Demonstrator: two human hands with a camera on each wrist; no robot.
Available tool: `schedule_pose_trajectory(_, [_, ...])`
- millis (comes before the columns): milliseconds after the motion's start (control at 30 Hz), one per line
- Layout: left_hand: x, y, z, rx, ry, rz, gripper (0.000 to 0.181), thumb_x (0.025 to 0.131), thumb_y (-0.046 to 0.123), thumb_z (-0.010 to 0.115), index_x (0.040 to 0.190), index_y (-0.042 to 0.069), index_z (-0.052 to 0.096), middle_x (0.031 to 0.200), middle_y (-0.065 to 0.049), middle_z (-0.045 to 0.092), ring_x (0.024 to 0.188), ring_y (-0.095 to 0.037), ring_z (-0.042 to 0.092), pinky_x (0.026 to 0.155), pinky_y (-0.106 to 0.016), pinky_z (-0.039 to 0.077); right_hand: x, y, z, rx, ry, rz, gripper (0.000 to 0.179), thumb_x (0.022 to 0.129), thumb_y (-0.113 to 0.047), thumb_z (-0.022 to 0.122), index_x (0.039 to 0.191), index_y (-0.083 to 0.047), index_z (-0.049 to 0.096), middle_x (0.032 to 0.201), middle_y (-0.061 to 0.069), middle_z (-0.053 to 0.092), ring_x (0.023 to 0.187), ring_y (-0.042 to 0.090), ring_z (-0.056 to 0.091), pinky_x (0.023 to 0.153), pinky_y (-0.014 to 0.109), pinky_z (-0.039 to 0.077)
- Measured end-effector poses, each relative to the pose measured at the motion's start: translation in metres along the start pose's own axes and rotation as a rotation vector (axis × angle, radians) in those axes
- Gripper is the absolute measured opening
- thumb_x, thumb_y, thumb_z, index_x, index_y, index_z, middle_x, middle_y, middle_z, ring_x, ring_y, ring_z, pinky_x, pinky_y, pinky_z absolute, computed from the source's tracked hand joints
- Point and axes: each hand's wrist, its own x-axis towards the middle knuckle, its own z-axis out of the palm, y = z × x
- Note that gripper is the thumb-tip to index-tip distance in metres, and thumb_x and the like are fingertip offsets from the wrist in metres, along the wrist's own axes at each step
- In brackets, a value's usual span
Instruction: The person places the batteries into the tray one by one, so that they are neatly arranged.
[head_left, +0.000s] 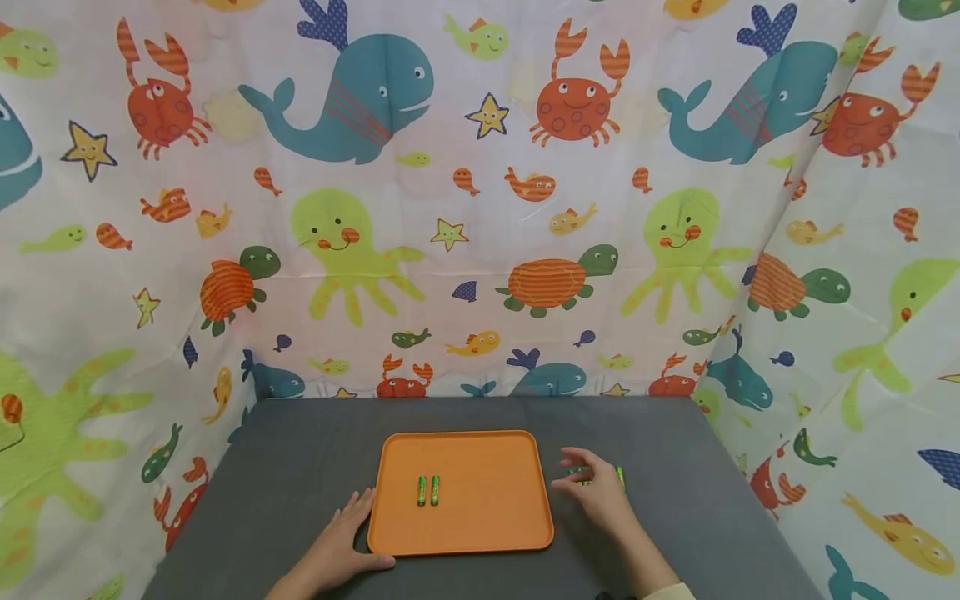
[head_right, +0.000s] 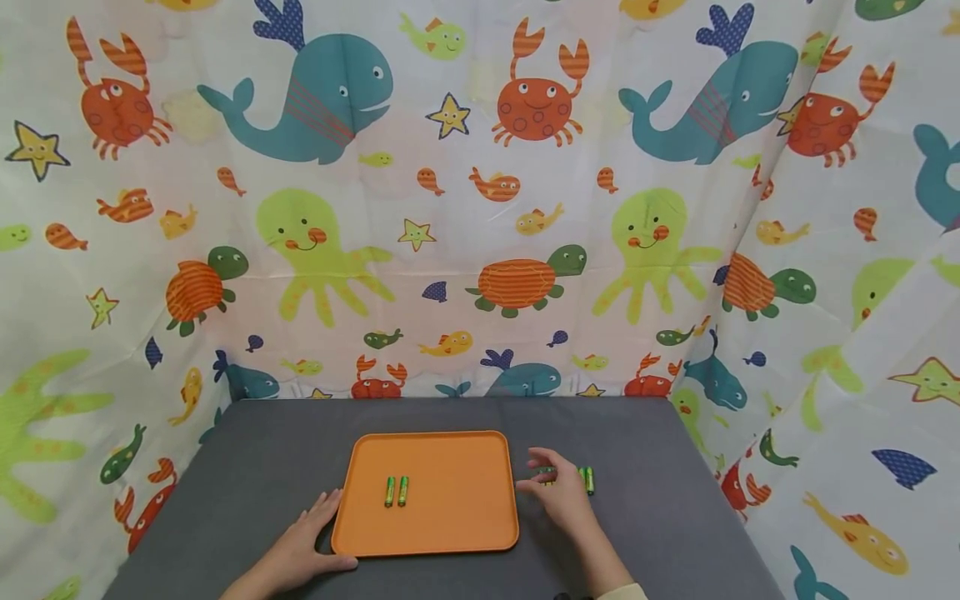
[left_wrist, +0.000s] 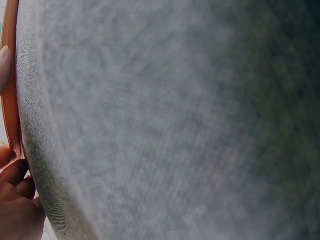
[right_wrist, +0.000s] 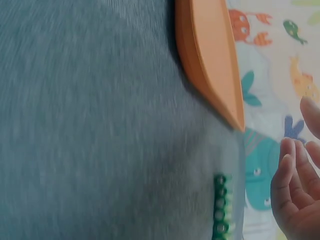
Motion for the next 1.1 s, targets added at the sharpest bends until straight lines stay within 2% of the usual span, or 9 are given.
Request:
schedule_pose_trajectory(200, [0.0, -0.001, 0.001, -0.002, -0.005, -0.012, 0.123, 0.069, 0.061, 0.085, 0.161, 0.008, 0.025, 0.166, -0.019, 0.024, 0.154, -0.045, 0.013, 0.12, -0.07, 0.01, 0.001, 0.009, -0.021, -0.044, 0.045, 0.017, 0.056, 0.079, -0.017, 0.088, 0.131, -0.012, 0.066, 0.122, 0.019, 0.069, 0.087, 0.018, 0.073, 0.068, 0.025, 0.059])
schedule_pose_trajectory(400, [0.002, -0.002, 0.0, -0.006, -0.006, 0.001, 0.121, 0.071, 0.062, 0.084, 0.161, 0.008, 0.024, 0.166, -0.02, 0.024, 0.154, -0.045, 0.013, 0.12, -0.07, 0.01, 0.005, 0.018, -0.045, -0.136, 0.029, 0.06, 0.074, 0.078, -0.016, 0.089, 0.144, -0.011, 0.055, 0.134, 0.023, 0.061, 0.082, 0.016, 0.073, 0.065, 0.029, 0.056])
schedule_pose_trajectory(633, [0.003, -0.002, -0.002, 0.009, 0.002, 0.0, 0.123, 0.069, 0.063, 0.085, 0.162, 0.01, 0.025, 0.166, -0.018, 0.024, 0.154, -0.044, 0.013, 0.12, -0.07, 0.01, 0.005, 0.039, -0.069, -0.196, 0.036, 0.082, 0.076, 0.077, -0.017, 0.089, 0.145, -0.01, 0.055, 0.106, 0.022, 0.071, 0.079, 0.015, 0.07, 0.061, 0.03, 0.052])
schedule_pose_trajectory(733, [0.003, -0.001, -0.002, 0.011, 0.001, 0.003, 0.122, 0.069, 0.063, 0.085, 0.162, 0.01, 0.025, 0.166, -0.017, 0.024, 0.154, -0.044, 0.013, 0.12, -0.07, 0.01, 0.005, 0.052, -0.077, -0.213, 0.037, 0.101, 0.077, 0.076, -0.017, 0.089, 0.145, -0.009, 0.054, 0.121, 0.023, 0.068, 0.077, 0.014, 0.069, 0.061, 0.029, 0.052])
schedule_pose_trajectory(867, [0.001, 0.0, -0.001, 0.008, -0.002, 0.008, 0.121, 0.07, 0.062, 0.084, 0.161, 0.009, 0.025, 0.166, -0.018, 0.024, 0.154, -0.045, 0.013, 0.12, -0.07, 0.011, 0.007, 0.066, -0.085, -0.24, 0.009, 0.112, 0.079, 0.075, -0.016, 0.09, 0.144, -0.007, 0.054, 0.146, 0.026, 0.051, 0.075, 0.014, 0.069, 0.061, 0.029, 0.052])
schedule_pose_trajectory(1100, [0.002, -0.003, 0.001, 0.005, 0.001, 0.019, 0.121, 0.071, 0.062, 0.084, 0.161, 0.007, 0.025, 0.166, -0.02, 0.024, 0.154, -0.045, 0.014, 0.12, -0.07, 0.011, 0.014, 0.079, -0.087, -0.208, -0.053, 0.145, 0.08, 0.074, -0.016, 0.09, 0.145, -0.008, 0.055, 0.145, 0.025, 0.052, 0.064, 0.018, 0.059, 0.057, 0.032, 0.046])
